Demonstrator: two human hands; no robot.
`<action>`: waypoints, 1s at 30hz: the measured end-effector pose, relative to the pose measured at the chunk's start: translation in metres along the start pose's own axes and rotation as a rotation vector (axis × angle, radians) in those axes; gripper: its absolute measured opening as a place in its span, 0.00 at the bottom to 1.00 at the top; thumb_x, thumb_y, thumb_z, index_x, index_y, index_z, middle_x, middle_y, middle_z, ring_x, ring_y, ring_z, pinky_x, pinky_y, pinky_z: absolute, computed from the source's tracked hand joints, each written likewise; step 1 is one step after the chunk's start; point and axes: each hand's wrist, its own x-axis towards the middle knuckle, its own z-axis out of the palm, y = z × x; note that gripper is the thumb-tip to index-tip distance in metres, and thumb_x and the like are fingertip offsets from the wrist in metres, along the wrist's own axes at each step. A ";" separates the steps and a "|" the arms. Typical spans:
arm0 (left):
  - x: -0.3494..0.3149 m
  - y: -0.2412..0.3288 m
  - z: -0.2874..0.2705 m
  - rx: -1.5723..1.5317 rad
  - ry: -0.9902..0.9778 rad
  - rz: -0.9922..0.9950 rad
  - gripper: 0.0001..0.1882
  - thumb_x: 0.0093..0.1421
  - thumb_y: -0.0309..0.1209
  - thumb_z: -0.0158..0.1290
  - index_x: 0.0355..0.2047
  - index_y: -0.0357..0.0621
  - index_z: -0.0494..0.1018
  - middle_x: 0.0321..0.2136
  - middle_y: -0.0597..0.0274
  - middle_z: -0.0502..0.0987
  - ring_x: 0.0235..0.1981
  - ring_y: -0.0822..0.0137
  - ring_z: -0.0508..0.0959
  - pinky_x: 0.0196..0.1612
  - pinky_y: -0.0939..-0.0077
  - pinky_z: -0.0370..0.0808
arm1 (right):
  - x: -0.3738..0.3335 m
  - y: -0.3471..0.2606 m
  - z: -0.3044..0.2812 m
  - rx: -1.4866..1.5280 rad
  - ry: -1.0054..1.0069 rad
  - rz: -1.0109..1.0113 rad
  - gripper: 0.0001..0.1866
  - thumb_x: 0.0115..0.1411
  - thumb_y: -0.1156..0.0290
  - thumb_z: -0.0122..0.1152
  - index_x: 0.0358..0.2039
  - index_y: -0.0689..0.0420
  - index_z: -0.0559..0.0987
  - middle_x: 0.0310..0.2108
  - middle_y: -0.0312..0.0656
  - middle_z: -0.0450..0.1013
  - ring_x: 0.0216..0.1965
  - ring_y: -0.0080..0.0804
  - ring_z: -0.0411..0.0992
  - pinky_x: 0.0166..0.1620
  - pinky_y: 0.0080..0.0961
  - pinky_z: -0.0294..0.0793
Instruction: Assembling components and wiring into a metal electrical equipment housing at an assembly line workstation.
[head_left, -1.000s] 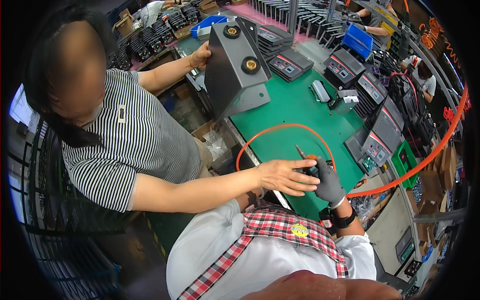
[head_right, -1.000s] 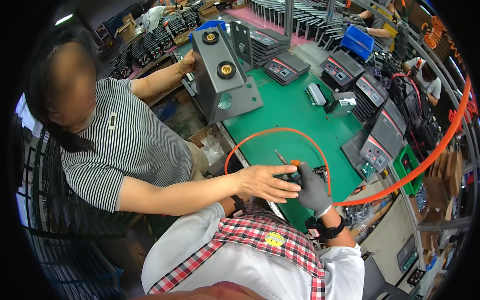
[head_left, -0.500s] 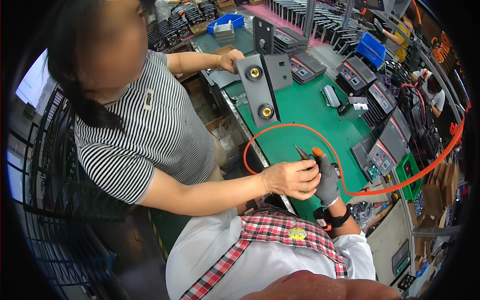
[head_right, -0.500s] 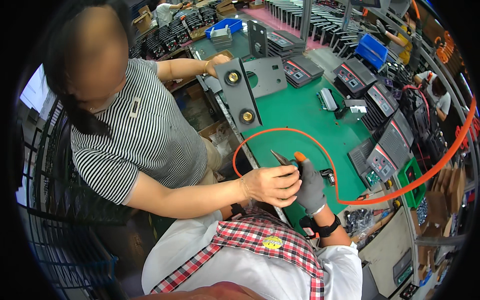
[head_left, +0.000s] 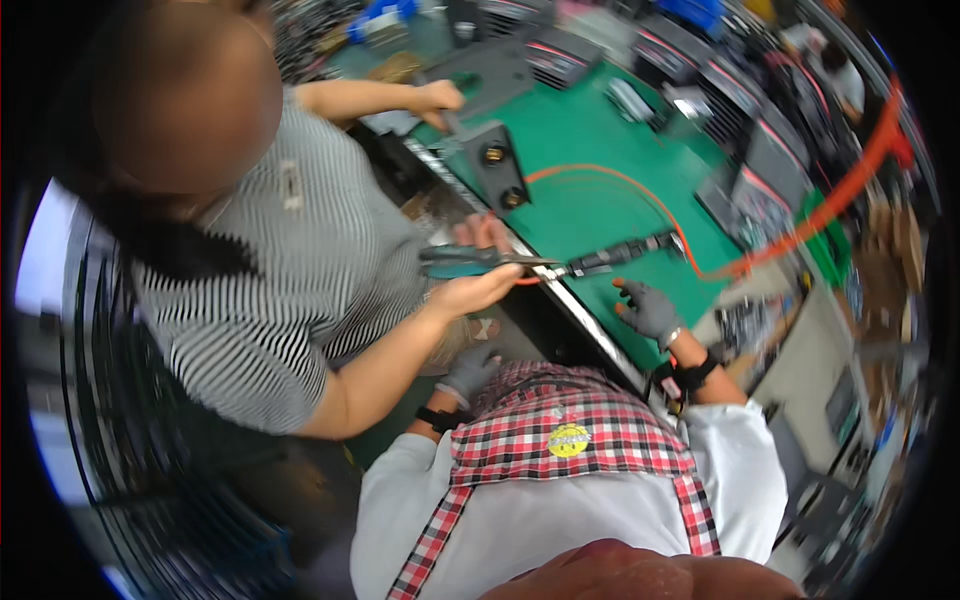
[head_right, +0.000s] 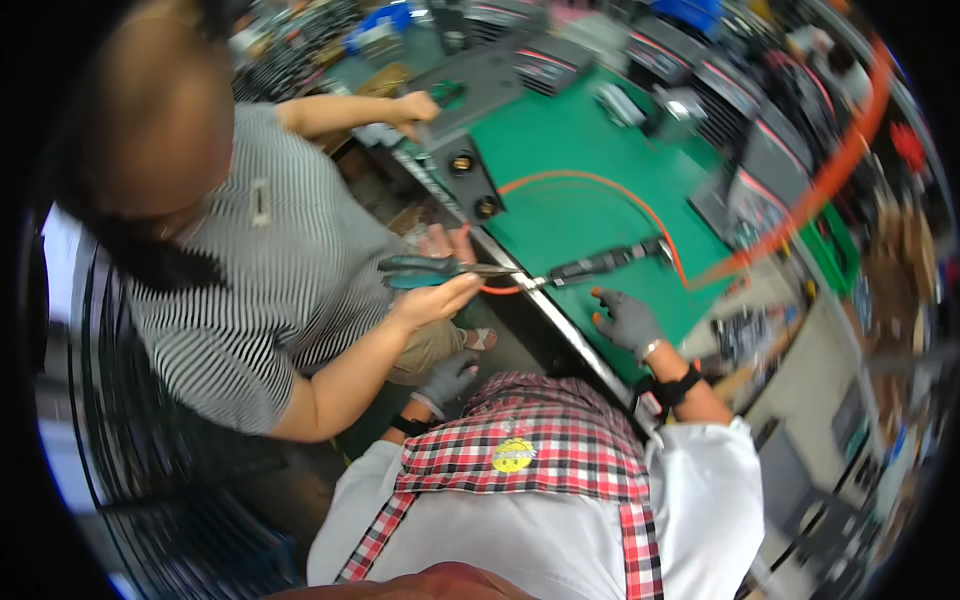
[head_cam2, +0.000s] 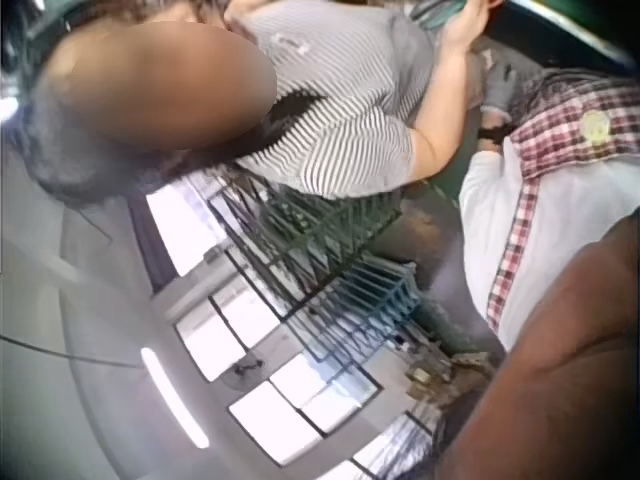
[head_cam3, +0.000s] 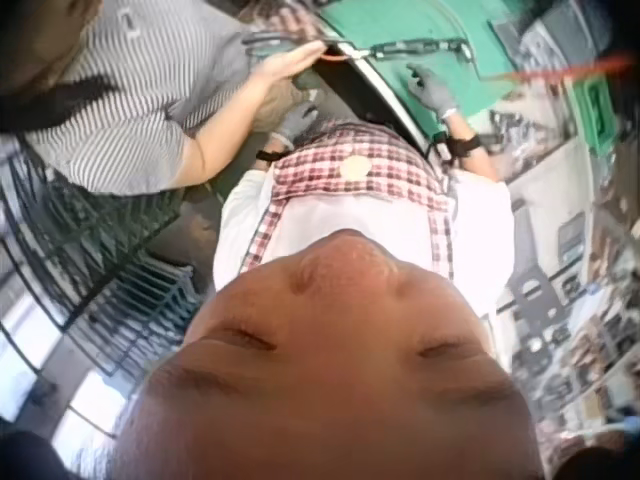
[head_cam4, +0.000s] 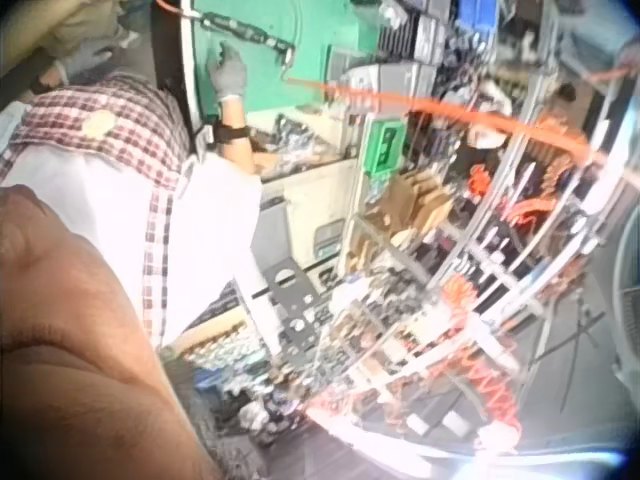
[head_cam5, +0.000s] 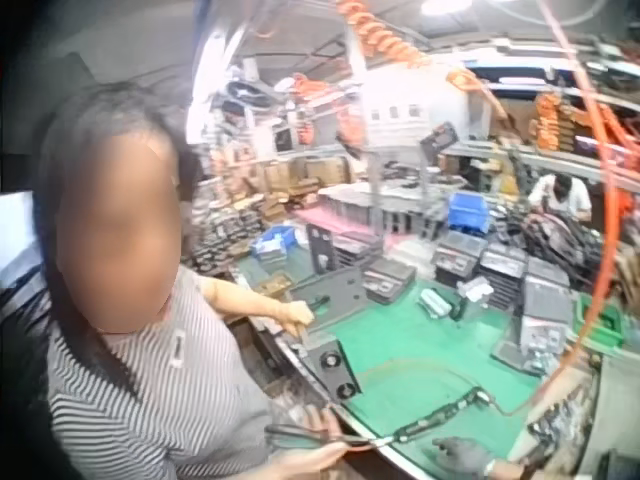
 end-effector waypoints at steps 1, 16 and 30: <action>-0.007 -0.005 0.000 -0.016 0.005 0.004 0.14 0.54 0.34 0.48 0.39 0.41 0.69 0.33 0.53 0.74 0.35 0.56 0.74 0.39 0.69 0.70 | -0.013 0.002 0.007 0.016 -0.009 0.044 0.26 0.49 0.59 0.52 0.49 0.55 0.67 0.42 0.48 0.70 0.42 0.43 0.69 0.44 0.35 0.68; -0.037 0.024 0.012 0.163 -0.477 0.337 0.14 0.55 0.31 0.47 0.40 0.38 0.68 0.35 0.48 0.74 0.37 0.57 0.75 0.38 0.71 0.70 | -0.258 -0.013 0.081 0.165 0.446 0.978 0.18 0.49 0.65 0.48 0.42 0.50 0.73 0.37 0.49 0.72 0.40 0.44 0.70 0.44 0.34 0.69; -0.064 0.091 0.024 0.224 -0.456 0.274 0.10 0.54 0.32 0.47 0.35 0.41 0.69 0.32 0.49 0.75 0.35 0.53 0.75 0.36 0.67 0.71 | -0.308 0.069 0.066 0.181 0.167 1.457 0.21 0.53 0.67 0.50 0.47 0.60 0.68 0.41 0.51 0.71 0.44 0.46 0.69 0.44 0.35 0.69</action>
